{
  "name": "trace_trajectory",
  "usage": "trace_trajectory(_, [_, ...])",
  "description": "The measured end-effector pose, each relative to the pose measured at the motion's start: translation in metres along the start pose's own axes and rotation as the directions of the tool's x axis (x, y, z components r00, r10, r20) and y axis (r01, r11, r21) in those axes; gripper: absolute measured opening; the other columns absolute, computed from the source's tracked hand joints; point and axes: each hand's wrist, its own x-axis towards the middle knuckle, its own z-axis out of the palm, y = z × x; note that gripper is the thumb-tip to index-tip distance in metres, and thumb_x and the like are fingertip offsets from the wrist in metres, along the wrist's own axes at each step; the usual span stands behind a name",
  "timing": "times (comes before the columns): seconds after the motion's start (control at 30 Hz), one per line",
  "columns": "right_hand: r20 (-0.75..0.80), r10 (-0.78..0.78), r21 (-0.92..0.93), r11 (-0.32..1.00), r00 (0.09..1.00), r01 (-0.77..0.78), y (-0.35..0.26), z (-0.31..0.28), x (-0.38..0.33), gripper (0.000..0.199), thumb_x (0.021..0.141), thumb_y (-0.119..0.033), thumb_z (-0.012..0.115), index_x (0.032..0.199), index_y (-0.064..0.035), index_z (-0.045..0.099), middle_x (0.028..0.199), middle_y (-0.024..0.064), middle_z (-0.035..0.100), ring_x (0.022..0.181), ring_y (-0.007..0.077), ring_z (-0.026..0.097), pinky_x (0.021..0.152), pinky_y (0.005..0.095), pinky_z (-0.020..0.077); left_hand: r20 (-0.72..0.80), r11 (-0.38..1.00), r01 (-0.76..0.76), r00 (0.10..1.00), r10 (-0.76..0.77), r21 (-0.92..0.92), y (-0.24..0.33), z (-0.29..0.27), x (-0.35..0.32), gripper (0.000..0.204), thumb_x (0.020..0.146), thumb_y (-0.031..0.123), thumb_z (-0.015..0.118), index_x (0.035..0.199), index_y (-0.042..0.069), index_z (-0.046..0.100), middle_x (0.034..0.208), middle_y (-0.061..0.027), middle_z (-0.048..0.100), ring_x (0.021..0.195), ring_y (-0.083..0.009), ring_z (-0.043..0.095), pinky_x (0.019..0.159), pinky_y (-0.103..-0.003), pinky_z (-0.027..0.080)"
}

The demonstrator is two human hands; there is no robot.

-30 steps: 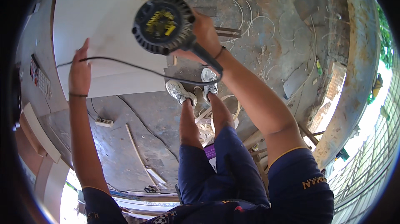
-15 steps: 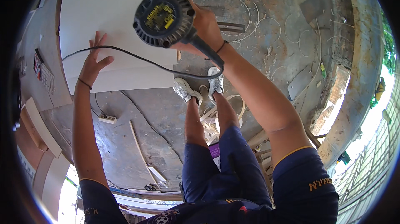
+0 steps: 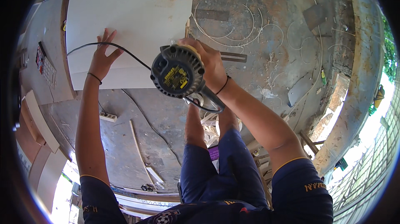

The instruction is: The person plugs a handheld router into an extension socket, and trims the edges of a wooden panel using the router.

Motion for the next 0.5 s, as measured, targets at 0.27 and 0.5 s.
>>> trace_trajectory(0.27, [-0.115, -0.063, -0.066, 0.996, 0.991, 0.056, -0.012, 0.017, -0.018, 0.038, 0.081, -0.012, 0.07, 0.115, -0.0063, 0.055, 0.107, 0.0192, 0.066, 0.091, 0.0351, 0.069, 0.074, 0.0371, 0.0573, 0.003, 0.999, 0.021, 1.0, -0.021, 0.031, 0.004, -0.001, 0.001, 0.071, 0.084, 0.045, 0.069, 0.146, 0.028, 0.038, 0.161, -0.0038, 0.012, 0.147, -0.0373, 0.0, 0.108, -0.071, 0.007])
trace_trajectory(0.5, [-0.079, -0.087, -0.136, 0.988, 0.993, 0.076, -0.029, 0.019, -0.046, 0.046, 0.077, -0.013, 0.072, 0.119, -0.0033, 0.054, 0.11, 0.0199, 0.064, 0.093, 0.0364, 0.067, 0.077, 0.0382, 0.0567, 0.016, 0.993, 0.063, 0.998, -0.065, 0.101, 0.009, 0.004, -0.003, 0.073, 0.083, 0.045, 0.07, 0.146, 0.026, 0.038, 0.162, -0.0037, 0.009, 0.147, -0.0381, -0.002, 0.108, -0.071, 0.006])
